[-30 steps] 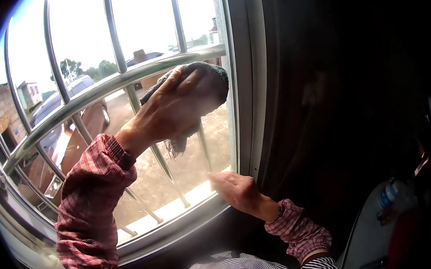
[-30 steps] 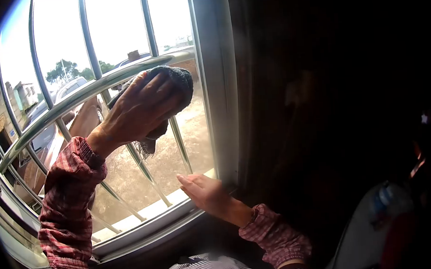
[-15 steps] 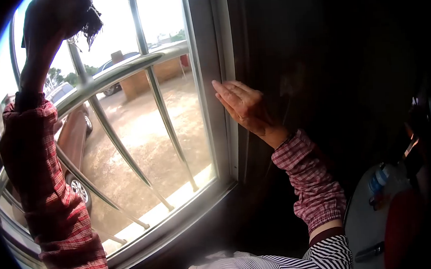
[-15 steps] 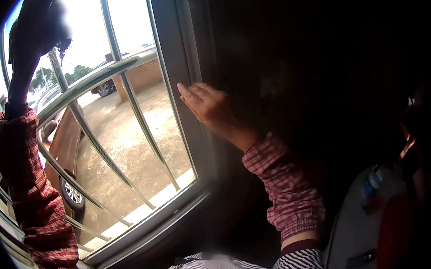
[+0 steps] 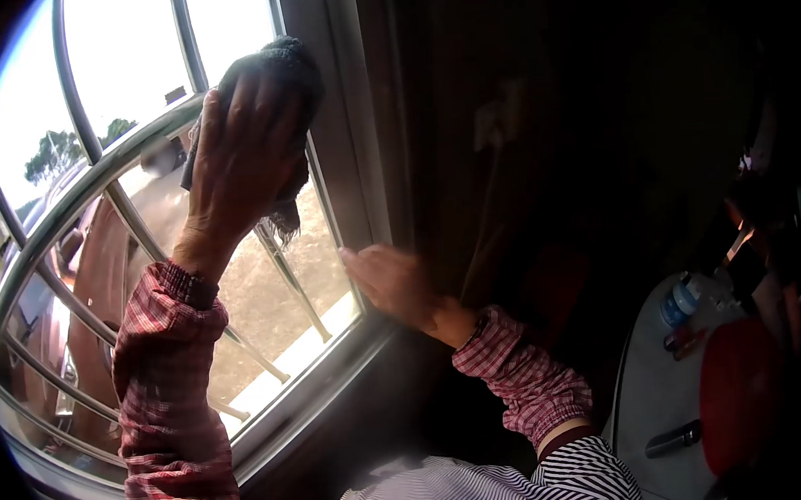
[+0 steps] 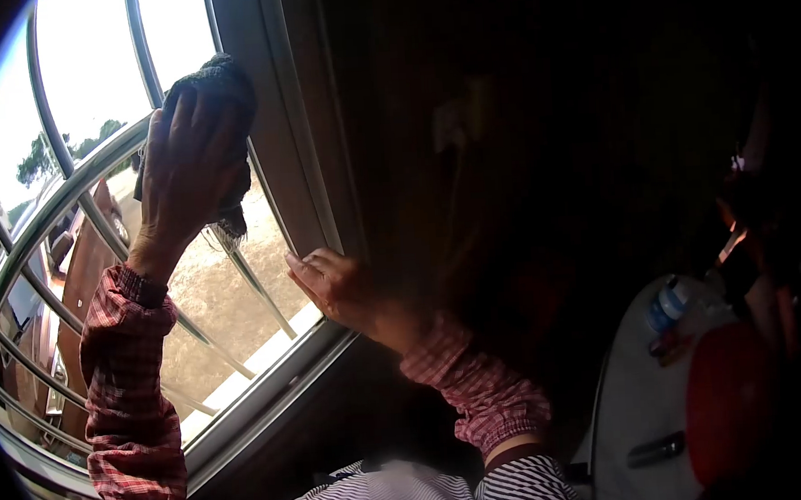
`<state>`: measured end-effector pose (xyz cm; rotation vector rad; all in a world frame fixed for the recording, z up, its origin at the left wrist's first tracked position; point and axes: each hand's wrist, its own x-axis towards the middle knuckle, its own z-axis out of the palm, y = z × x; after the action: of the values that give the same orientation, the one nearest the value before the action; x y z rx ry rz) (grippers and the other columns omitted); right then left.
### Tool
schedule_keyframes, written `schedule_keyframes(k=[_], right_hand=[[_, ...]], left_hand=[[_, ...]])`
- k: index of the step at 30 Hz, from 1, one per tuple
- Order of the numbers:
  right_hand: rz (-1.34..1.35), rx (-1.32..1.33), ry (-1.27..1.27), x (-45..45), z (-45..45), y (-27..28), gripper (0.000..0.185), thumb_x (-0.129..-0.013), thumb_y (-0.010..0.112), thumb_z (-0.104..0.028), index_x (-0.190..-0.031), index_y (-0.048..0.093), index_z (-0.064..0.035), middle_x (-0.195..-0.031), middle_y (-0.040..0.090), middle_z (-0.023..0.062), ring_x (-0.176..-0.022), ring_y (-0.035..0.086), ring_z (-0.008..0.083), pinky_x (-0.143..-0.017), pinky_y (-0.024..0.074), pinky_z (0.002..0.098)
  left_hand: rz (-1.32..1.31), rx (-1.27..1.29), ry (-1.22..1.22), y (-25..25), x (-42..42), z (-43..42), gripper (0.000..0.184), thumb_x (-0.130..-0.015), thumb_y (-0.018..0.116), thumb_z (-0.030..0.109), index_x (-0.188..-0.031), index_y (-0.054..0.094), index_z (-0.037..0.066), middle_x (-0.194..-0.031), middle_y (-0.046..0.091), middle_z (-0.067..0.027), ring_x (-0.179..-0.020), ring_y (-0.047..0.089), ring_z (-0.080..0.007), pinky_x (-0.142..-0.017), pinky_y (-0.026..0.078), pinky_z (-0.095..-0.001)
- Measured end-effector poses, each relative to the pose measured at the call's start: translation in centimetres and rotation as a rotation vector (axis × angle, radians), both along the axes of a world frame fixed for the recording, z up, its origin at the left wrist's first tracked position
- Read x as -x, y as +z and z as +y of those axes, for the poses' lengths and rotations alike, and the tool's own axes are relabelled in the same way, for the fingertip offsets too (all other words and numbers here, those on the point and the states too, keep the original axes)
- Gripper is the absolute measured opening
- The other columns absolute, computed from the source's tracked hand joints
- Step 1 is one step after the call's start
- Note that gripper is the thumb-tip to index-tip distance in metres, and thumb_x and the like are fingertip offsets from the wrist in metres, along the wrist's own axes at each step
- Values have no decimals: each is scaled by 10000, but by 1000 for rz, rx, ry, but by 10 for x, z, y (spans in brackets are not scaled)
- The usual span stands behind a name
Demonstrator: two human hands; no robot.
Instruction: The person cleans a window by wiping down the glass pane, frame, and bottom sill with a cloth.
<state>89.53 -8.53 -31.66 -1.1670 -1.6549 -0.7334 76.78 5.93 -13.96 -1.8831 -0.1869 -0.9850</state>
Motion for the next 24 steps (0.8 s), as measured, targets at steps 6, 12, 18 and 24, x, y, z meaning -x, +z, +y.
schedule_keyframes(k=[6, 12, 18, 24], right_hand=[[136, 278, -17, 25, -28, -70, 270, -882, 712, -56, -1131, 671, 41, -825, 698, 139, -752, 694, 262, -632, 571, 354], [238, 353, -114, 28, -45, -56, 293, -906, 679, -60, -1173, 642, 53, -872, 698, 185, -789, 705, 305, -680, 582, 363], [286, 304, -183, 33, -50, -33, 295, -914, 680, -52, -1184, 639, 59, -907, 714, 180, -813, 713, 310, -715, 587, 364], [262, 319, -140, 40, -52, -37, 314, -885, 696, 0, -1184, 631, 69, -844, 690, 183, -772, 698, 317, -677, 574, 380]], left_hand=[[-2, 73, -1, -18, -14, 18, 603, -863, 674, 385, -1429, 548, 220, -1474, 451, -131, -1403, 386, -358, -1148, 313, -565], [0, 63, -54, -26, -23, 31, 616, -870, 683, 385, -1448, 519, 253, -1464, 437, -128, -1411, 374, -350, -1147, 324, -565], [-31, 110, -129, -27, -31, 38, 595, -868, 660, 302, -1437, 510, 215, -1463, 458, -157, -1409, 406, -330, -1155, 335, -538], [31, 194, -113, -30, -31, 34, 630, -888, 661, 371, -1458, 487, 167, -1528, 409, -149, -1462, 331, -317, -1184, 270, -527]])
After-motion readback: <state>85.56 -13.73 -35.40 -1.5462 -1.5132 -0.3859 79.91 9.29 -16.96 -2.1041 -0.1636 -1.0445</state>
